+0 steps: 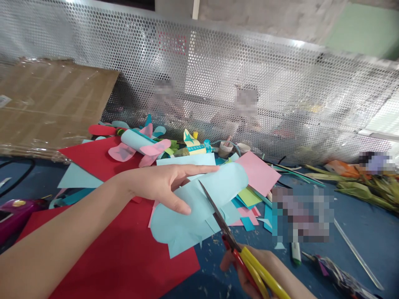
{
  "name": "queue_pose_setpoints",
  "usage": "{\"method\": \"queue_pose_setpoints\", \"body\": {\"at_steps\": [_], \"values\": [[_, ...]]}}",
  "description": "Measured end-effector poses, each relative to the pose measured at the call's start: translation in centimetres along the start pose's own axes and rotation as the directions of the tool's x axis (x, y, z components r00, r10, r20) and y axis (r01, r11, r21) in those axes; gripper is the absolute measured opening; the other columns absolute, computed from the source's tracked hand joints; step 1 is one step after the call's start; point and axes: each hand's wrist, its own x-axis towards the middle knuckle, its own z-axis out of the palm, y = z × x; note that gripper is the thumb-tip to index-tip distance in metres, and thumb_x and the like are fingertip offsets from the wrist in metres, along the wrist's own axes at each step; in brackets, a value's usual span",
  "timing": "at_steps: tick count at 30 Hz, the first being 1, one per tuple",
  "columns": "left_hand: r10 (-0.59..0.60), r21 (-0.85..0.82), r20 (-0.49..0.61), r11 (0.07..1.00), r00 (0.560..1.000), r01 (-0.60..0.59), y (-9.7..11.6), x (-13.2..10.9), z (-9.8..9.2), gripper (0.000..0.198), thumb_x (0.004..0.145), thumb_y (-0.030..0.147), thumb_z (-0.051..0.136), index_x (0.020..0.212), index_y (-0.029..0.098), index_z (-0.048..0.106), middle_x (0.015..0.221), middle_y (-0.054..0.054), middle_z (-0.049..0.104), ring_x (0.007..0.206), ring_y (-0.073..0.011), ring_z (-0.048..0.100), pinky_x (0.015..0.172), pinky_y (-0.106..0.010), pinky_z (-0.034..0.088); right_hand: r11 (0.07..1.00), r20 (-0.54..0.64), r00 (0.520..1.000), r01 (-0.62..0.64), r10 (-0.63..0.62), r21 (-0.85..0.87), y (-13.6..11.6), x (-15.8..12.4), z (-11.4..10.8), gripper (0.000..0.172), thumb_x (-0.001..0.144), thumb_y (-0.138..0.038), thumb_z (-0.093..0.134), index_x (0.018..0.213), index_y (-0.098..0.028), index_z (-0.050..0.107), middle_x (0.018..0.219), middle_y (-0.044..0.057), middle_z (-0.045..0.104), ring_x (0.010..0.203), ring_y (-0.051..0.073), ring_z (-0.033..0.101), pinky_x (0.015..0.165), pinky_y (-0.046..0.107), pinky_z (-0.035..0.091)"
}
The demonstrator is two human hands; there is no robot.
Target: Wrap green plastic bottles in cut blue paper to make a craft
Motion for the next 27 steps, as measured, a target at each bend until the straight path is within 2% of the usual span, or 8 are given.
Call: {"method": "queue_pose_setpoints", "body": {"at_steps": [3,7,12,16,19,23,27], "values": [[-0.010,0.004,0.000,1.000,1.000,0.010,0.0,0.0,0.0,0.088,0.074,0.018,0.076,0.147,0.036,0.032,0.157,-0.001,0.032,0.144,-0.0308,0.026,0.108,-0.040,0.037,0.987,0.070,0.998,-0.010,-0.001,0.163,-3.1,2.1,-1.6,0.100,0.056,-0.100,0.028,0.106,-0.020,0.062,0.068,0.001,0.046,0.052,0.014,0.043,0.046,0.024,0.040],[-0.016,-0.020,0.002,1.000,1.000,0.017,0.0,-0.1,0.0,0.089,0.073,0.017,0.077,0.147,0.037,0.032,0.157,-0.001,0.032,0.142,-0.0314,0.030,0.104,-0.038,0.041,0.978,0.058,0.998,-0.025,0.013,0.209,-5.3,2.2,-2.0,0.098,0.054,-0.100,0.032,0.100,-0.019,0.063,0.061,-0.003,0.037,0.050,0.012,0.033,0.045,0.025,0.035],[-0.027,-0.064,0.020,0.998,0.999,0.028,0.0,0.0,0.1,0.091,0.073,0.015,0.076,0.148,0.036,0.029,0.155,-0.004,0.037,0.138,-0.0311,0.038,0.099,-0.038,0.046,0.975,0.052,0.996,-0.083,0.073,0.206,-5.5,1.8,-1.8,0.102,0.049,-0.102,0.031,0.100,-0.019,0.063,0.065,0.000,0.041,0.055,0.015,0.036,0.050,0.027,0.037],[-0.014,-0.070,0.007,0.997,1.000,0.014,-0.1,0.0,0.1,0.091,0.072,0.015,0.076,0.148,0.034,0.030,0.154,-0.005,0.038,0.136,-0.0312,0.041,0.099,-0.038,0.046,0.968,0.052,0.995,-0.090,0.080,0.233,-5.6,1.9,-1.8,0.101,0.051,-0.101,0.033,0.102,-0.018,0.063,0.067,0.001,0.043,0.058,0.015,0.037,0.052,0.028,0.037],[-0.022,-0.061,-0.006,0.998,1.000,0.022,0.0,0.0,0.1,0.089,0.074,0.017,0.076,0.148,0.033,0.031,0.151,-0.005,0.042,0.135,-0.0301,0.042,0.100,-0.038,0.046,0.961,0.049,0.997,-0.075,0.064,0.265,-5.7,2.0,-1.8,0.101,0.054,-0.100,0.033,0.102,-0.016,0.062,0.067,-0.001,0.041,0.055,0.013,0.035,0.050,0.025,0.032],[-0.047,-0.061,-0.001,0.997,0.999,0.047,0.0,-0.1,0.2,0.089,0.073,0.019,0.076,0.148,0.035,0.031,0.149,-0.003,0.046,0.135,-0.0300,0.042,0.100,-0.038,0.045,0.967,0.034,0.999,-0.026,0.018,0.254,-5.5,2.1,-1.7,0.096,0.058,-0.098,0.034,0.098,-0.015,0.061,0.054,-0.006,0.039,0.048,0.009,0.030,0.047,0.025,0.023],[-0.062,0.021,-0.009,0.998,0.998,0.062,0.2,0.1,0.4,0.086,0.073,0.021,0.076,0.147,0.037,0.034,0.153,0.001,0.040,0.139,-0.0293,0.036,0.106,-0.037,0.039,0.961,0.075,0.997,-0.032,0.012,0.274,-5.4,2.5,-1.8,0.091,0.059,-0.095,0.043,0.099,-0.015,0.059,0.052,-0.006,0.041,0.047,0.009,0.030,0.047,0.025,0.022]]}}
